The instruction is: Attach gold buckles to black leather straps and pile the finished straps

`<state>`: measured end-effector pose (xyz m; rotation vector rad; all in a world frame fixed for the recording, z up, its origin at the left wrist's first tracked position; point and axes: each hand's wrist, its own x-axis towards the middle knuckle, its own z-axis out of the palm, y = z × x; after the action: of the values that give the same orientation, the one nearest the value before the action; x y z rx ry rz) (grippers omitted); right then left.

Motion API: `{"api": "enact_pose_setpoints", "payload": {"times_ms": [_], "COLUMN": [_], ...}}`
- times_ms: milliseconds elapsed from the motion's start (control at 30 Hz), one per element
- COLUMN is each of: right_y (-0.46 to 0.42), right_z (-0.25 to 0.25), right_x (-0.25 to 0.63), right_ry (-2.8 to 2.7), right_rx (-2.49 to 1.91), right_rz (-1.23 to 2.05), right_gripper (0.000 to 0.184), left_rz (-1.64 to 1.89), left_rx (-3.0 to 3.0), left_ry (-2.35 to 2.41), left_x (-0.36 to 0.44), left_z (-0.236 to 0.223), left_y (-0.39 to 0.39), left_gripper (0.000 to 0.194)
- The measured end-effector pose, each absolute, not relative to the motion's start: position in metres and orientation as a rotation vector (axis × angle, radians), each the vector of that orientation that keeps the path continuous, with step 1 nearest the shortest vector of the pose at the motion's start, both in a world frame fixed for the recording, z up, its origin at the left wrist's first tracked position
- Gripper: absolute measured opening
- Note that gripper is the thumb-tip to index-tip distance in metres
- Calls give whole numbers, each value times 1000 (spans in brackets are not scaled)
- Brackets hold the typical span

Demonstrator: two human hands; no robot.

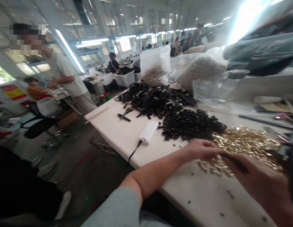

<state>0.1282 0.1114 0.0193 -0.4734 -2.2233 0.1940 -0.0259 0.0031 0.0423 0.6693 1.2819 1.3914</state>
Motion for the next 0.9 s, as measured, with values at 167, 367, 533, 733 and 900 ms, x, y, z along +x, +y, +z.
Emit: {"api": "enact_pose_setpoints", "payload": {"times_ms": [167,367,533,733,900], "right_y": [98,100,98,107,113], "right_z": [34,28,28,31,30], "right_x": [134,134,134,137,140], "right_ry": [-2396,-2451,-2471,-2491,-2480], "right_rx": [-358,-382,-383,-510,-594], "right_rz": [177,155,209,219,202], "right_gripper": [37,38,36,33,29], "left_rz": [1386,1364,1322,1621,1313], "left_rx": [746,755,876,874,1174], "left_ry": [1320,1314,1377,1940,2318], "left_x": [-27,-25,-37,-92,-104], "left_z": [34,26,37,51,47], "left_y": [2,2,-3,-20,-31], "left_gripper": [45,47,43,34,21]}}
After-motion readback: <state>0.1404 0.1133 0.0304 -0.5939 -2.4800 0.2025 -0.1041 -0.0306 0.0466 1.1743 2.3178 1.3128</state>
